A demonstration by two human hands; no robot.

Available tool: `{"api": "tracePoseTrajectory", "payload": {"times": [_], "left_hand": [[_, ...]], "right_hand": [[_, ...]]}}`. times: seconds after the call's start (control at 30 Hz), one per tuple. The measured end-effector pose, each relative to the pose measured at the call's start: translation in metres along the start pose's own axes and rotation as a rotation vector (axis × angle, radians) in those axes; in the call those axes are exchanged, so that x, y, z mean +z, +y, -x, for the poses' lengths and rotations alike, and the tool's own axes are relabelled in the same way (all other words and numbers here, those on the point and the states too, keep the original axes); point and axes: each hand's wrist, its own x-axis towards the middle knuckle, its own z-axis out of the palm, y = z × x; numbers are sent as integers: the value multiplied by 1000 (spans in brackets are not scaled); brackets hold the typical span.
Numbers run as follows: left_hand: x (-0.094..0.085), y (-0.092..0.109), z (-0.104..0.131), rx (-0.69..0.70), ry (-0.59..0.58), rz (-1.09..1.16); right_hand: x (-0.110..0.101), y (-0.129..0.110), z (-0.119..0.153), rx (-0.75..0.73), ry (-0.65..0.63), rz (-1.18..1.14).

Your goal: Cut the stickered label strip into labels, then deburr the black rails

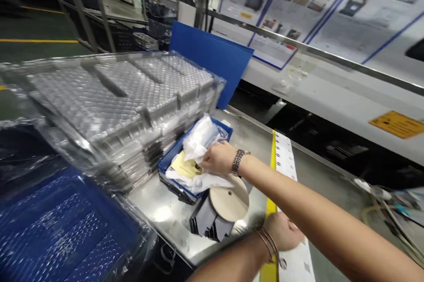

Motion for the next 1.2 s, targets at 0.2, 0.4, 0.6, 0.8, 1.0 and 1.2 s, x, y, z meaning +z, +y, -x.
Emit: {"api": "tracePoseTrajectory", "payload": {"times": [0.2, 0.4, 0.6, 0.8, 1.0, 1.2], "left_hand": [[0, -6, -17, 34, -66, 3], [3, -12, -24, 49, -115, 76], [0, -2, -5, 167, -27, 32], [-5, 21, 39, 422, 72, -205], [-3, -14, 105, 595, -77, -891], [-6, -41, 121, 757, 35, -1365]], "right_hand": [[-26, 26, 104, 147, 378, -148], [65, 13, 250, 553, 108, -208], [169, -46, 304, 745, 167, -244], [184, -61, 306, 835, 315, -281], [182, -65, 331, 806, 464, -383], [203, -26, 436, 1141, 555, -378]]}}
